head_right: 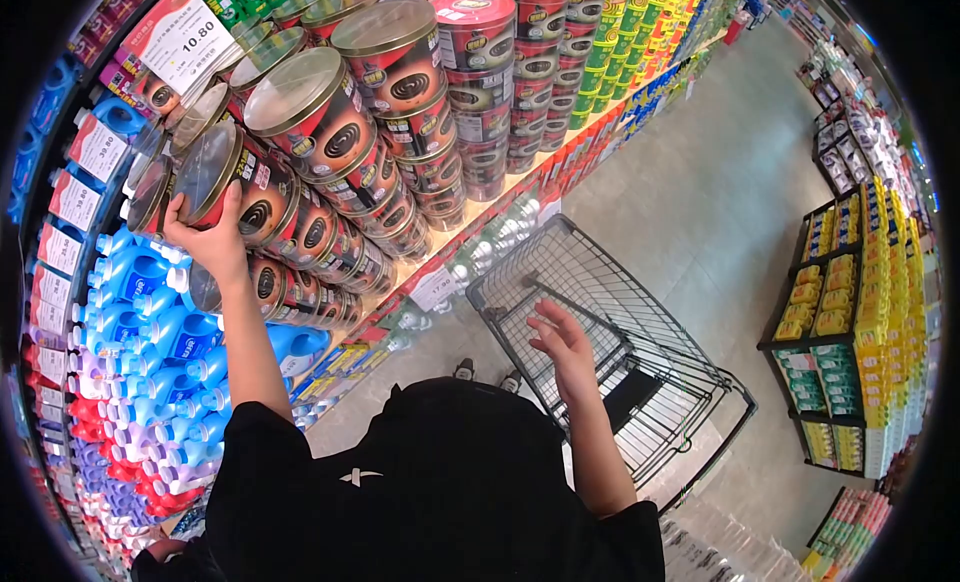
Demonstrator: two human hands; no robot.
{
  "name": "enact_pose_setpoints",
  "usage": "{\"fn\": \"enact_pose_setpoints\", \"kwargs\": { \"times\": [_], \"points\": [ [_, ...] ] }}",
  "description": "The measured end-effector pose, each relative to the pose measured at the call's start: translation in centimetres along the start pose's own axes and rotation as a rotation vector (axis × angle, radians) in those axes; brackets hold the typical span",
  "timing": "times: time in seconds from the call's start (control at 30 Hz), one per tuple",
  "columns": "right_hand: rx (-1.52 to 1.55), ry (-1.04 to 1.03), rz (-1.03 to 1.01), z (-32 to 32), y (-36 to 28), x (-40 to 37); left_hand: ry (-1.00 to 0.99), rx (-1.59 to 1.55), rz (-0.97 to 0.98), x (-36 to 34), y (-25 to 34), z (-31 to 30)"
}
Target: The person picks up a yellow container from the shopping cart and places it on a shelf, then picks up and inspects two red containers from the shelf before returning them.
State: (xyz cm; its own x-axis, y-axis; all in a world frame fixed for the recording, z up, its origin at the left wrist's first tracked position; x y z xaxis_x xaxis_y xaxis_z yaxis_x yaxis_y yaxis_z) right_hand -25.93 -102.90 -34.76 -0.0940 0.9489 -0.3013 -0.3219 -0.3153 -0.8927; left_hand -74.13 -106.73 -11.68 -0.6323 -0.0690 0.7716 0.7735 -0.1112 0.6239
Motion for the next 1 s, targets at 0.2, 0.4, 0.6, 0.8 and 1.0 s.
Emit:
{"fn": "enact_pose_setpoints", "kwargs": {
  "times": [0.2, 0.4, 0.6, 0.8, 1.0],
  "points": [
    [0.011, 0.014, 0.017, -0.2, 0.7, 0.2, -0.007, -0.023, -0.042, -0.3, 0.6, 0.6],
    [0.022, 0.028, 0.041, -0.3, 1.4, 0.2, 0.000, 0.011, -0.032, -0.3, 0.5, 1.1],
    [0.032, 0.033, 0.048, -0.6, 2.4, 0.3, 0.004, 0.057, 0.002, -0.5, 0.5, 1.0],
    [0.013, 0.055, 0.074, -0.7, 3.1, 0.2, 0.012, 0.192, 0.066, -0.6, 1.4, 0.9],
    [0.035, 0.061, 0.096, -1.1, 4.1, 0.3, 0.004, 0.196, 0.060, -0.7, 1.9, 1.0]
  ]
}}
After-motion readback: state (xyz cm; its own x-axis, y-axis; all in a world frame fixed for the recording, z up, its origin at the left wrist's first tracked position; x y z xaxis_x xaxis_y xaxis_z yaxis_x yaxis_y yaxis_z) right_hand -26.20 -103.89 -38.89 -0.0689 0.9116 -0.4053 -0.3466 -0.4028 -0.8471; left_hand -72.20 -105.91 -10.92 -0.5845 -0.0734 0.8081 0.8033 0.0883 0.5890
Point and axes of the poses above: each hand's wrist, its own x-axis towards the middle knuckle, its own z-axis out of the palm, y = z × x, the point moved 6 cm from there along x, towards the middle knuckle, and after that the axes turned 14 degrees about y, right-handed, at the moved point
